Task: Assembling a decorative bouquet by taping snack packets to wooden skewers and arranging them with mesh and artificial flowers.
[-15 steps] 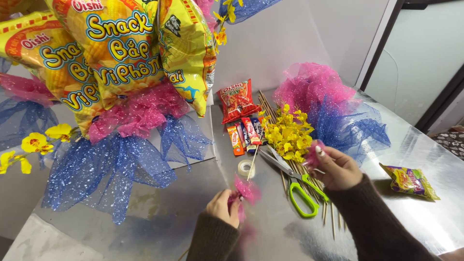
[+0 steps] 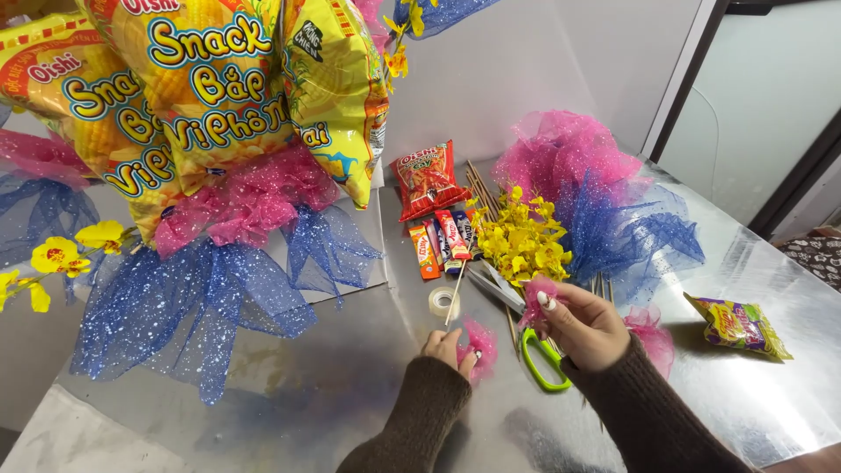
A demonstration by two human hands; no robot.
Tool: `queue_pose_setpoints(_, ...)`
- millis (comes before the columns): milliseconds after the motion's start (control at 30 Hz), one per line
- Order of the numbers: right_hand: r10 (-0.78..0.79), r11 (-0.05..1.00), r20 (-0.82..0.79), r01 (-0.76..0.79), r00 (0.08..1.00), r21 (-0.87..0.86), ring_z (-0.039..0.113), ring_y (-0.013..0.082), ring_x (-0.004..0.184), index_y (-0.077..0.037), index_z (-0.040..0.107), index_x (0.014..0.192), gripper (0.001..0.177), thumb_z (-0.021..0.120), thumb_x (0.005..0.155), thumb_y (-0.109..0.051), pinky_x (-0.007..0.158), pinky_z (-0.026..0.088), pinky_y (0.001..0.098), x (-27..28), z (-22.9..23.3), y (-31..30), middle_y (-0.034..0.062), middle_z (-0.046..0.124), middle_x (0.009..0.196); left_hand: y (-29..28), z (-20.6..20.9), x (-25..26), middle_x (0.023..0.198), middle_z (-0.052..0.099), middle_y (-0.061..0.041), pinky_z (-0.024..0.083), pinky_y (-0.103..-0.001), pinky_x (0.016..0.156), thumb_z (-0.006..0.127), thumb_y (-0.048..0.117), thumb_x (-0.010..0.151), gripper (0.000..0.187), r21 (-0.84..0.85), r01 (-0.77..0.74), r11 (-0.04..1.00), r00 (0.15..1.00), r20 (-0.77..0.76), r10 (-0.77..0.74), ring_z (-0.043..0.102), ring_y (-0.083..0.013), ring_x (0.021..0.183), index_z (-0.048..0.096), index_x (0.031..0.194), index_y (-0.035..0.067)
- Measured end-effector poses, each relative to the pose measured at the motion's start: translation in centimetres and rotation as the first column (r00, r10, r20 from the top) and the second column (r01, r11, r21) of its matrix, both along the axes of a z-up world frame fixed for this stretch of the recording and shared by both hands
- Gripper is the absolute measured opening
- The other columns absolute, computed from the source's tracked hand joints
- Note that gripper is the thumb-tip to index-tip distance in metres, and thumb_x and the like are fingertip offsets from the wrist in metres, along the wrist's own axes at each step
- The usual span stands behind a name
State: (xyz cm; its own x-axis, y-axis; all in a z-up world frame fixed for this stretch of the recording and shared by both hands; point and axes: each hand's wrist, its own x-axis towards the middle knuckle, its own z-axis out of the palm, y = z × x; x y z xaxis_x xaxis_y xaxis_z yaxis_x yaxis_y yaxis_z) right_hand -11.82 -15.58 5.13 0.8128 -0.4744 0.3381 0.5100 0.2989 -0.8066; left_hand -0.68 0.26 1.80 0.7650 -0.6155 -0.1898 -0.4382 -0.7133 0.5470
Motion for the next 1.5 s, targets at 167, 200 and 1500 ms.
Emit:
queue_pose_setpoints(167, -0.06, 0.96, -0.01, 0.055, 0.998, -0.275, 0.061, 0.0184, 0.066, 0.006, 0.06, 0.104, 0.028, 0.057, 0.078, -0.003, 0.056, 0.051, 0.0246, -0.7, 1.8, 1.4, 0.0173, 0.066, 0.089, 1.2, 2.8, -1.9, 0.097, 0.06, -0.006, 0.049, -0.033, 0.062, 0.037, 0.049, 0.077, 0.05, -0.484, -0.005, 0.875, 0.964, 0.23, 0.133, 0.058, -0.0195, 0.079, 0.06, 0.098, 0.011)
queue_pose_setpoints(200, -0.091, 0.929, -0.028, 0.075, 0.995, -0.362, 0.064, 0.0183, 0.072, 0.005, 0.06, 0.105, 0.029, 0.057, 0.077, -0.003, 0.059, 0.053, 0.0255, -0.8, 1.9, 1.6, 0.0162, 0.067, 0.095, 1.9, 4.9, -3.2, 0.084, 0.064, -0.008, 0.053, -0.027, 0.049, 0.033, 0.06, 0.078, 0.062, -0.67, 0.032, 0.741, 0.972, 0.194, 0.134, 0.062, -0.0173, 0.066, 0.062, 0.087, 0.006)
queue_pose_setpoints(1500, -0.266, 0.825, -0.066, 0.192, 0.962, -0.531, 0.041, 0.0089, 0.041, -0.006, 0.048, 0.069, 0.02, 0.053, 0.085, -0.018, 0.038, 0.034, 0.0197, -1.9, 5.7, 10.8, 0.0042, 0.052, 0.053, 6.9, 7.5, -8.6, 0.064, 0.055, -0.001, 0.039, -0.033, 0.065, 0.041, 0.019, 0.084, 0.016, -0.81, 0.137, 0.569, 0.825, 0.412, 0.387, 0.053, -0.0199, 0.057, 0.051, 0.075, 0.009)
